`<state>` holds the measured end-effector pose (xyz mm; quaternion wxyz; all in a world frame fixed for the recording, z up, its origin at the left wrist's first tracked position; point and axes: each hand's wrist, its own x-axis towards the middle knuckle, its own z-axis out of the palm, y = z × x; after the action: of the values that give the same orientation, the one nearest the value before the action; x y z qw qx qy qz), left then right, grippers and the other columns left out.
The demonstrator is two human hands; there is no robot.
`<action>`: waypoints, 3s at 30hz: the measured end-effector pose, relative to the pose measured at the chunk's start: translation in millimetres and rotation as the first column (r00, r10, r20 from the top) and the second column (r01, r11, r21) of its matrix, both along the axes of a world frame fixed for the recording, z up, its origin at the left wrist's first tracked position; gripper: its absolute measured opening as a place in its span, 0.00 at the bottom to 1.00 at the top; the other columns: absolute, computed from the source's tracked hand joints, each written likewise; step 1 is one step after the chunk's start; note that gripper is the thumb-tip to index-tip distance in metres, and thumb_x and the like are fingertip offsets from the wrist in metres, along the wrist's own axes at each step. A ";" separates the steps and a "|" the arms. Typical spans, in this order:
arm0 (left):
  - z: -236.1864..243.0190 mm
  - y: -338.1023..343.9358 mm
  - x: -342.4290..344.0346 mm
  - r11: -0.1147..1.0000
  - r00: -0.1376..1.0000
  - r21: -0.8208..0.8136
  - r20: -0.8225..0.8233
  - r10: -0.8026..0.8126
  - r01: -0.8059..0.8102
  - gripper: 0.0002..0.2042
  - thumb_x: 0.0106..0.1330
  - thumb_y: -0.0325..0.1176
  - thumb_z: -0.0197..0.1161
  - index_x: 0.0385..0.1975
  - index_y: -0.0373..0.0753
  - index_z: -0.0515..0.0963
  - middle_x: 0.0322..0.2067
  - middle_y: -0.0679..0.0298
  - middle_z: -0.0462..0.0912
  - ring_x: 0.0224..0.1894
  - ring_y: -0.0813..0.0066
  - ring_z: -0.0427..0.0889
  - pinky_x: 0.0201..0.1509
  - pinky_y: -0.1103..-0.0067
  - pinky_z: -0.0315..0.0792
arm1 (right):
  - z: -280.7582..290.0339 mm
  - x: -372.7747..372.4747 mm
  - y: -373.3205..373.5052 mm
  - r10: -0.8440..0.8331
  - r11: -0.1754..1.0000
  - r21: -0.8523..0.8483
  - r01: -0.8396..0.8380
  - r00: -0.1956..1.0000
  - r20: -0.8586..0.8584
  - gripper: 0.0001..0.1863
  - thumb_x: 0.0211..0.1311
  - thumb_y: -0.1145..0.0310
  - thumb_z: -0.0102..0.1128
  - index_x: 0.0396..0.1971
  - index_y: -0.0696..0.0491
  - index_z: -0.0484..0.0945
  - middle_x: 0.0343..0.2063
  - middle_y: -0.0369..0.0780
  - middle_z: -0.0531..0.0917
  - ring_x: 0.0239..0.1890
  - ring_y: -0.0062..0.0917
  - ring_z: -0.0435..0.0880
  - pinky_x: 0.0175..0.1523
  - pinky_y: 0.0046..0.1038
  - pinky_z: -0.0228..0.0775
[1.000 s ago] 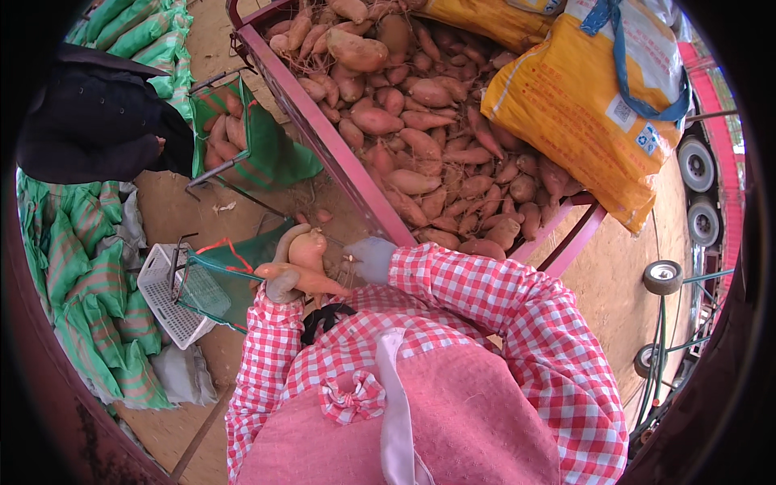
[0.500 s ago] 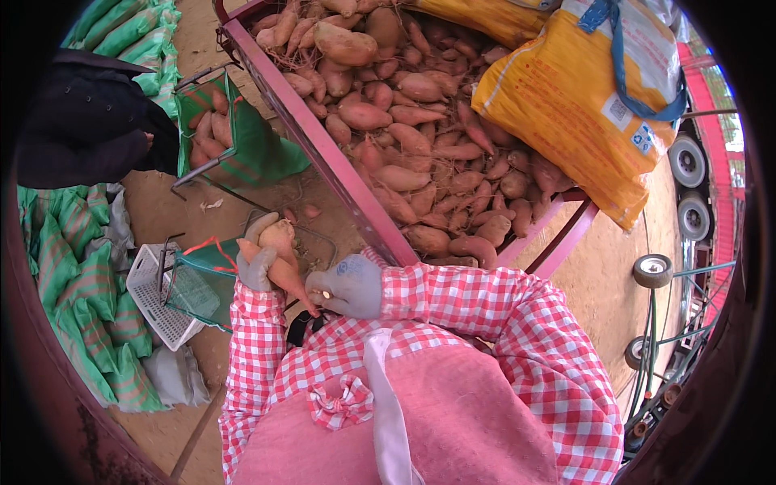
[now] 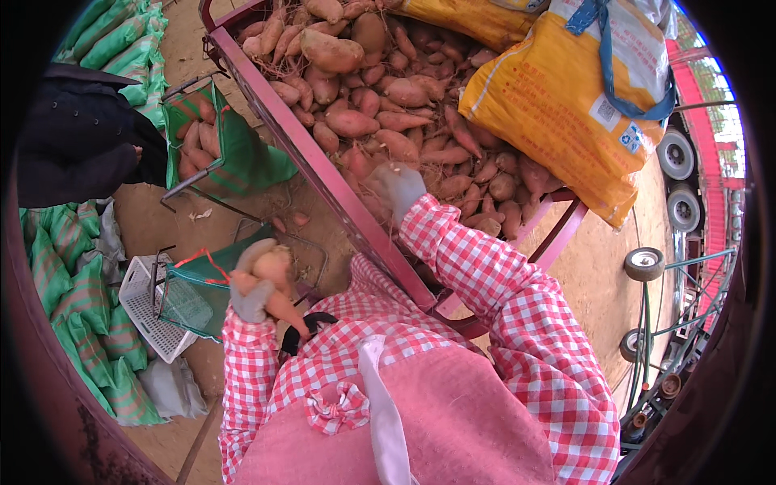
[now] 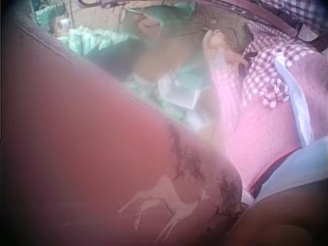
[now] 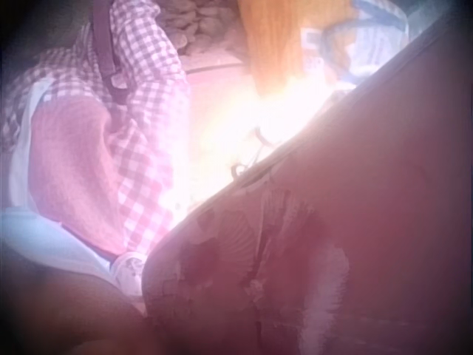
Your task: The person picks sweet potatoes from a large pile in a cart, removes attached roots and debris by hand, and places them into a green weighing bag. Another person assists by handling the bag and moving filled bags aside.
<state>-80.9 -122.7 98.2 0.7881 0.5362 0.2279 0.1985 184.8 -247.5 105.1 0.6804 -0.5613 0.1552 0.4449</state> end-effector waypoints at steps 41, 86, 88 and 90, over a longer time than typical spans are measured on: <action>-85.0 5.2 -43.3 0.944 0.875 -0.196 -0.460 0.151 -0.266 0.26 0.68 0.40 0.57 0.65 0.38 0.65 0.57 0.55 0.75 0.53 0.65 0.77 0.56 0.70 0.71 | -129.1 167.1 -119.5 0.870 -0.478 -0.842 -0.249 -0.004 -0.493 0.36 0.53 0.52 0.67 0.58 0.58 0.72 0.50 0.49 0.80 0.54 0.38 0.79 0.58 0.33 0.70; -25.8 -67.8 124.2 0.531 0.982 -0.826 0.146 -0.119 0.187 0.29 0.65 0.49 0.61 0.63 0.47 0.65 0.55 0.63 0.75 0.54 0.60 0.75 0.56 0.66 0.72 | -7.2 42.5 -63.7 0.581 0.798 0.028 -0.603 0.780 0.230 0.19 0.64 0.61 0.60 0.50 0.57 0.76 0.38 0.36 0.82 0.37 0.19 0.81 0.40 0.22 0.74; -19.0 -71.5 129.2 0.586 0.943 -0.747 0.319 -0.099 0.314 0.29 0.65 0.48 0.63 0.64 0.48 0.64 0.55 0.64 0.75 0.54 0.62 0.75 0.55 0.68 0.74 | -4.9 21.1 -54.4 0.611 0.761 0.115 -0.638 0.766 0.202 0.20 0.67 0.62 0.58 0.53 0.58 0.74 0.39 0.36 0.82 0.36 0.20 0.83 0.39 0.22 0.77; -17.6 -68.5 121.5 0.729 0.975 -0.648 0.142 -0.169 0.221 0.30 0.63 0.43 0.65 0.65 0.47 0.63 0.55 0.65 0.75 0.53 0.64 0.75 0.51 0.70 0.75 | -0.1 10.7 -47.9 0.707 0.684 -0.060 -0.727 0.641 0.297 0.19 0.66 0.60 0.59 0.49 0.59 0.77 0.36 0.38 0.83 0.35 0.21 0.82 0.36 0.24 0.76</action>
<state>40.6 -191.2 80.5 0.9506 0.2369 0.1965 0.0411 195.5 -295.4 105.0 0.4813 -0.6142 -0.1983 0.5931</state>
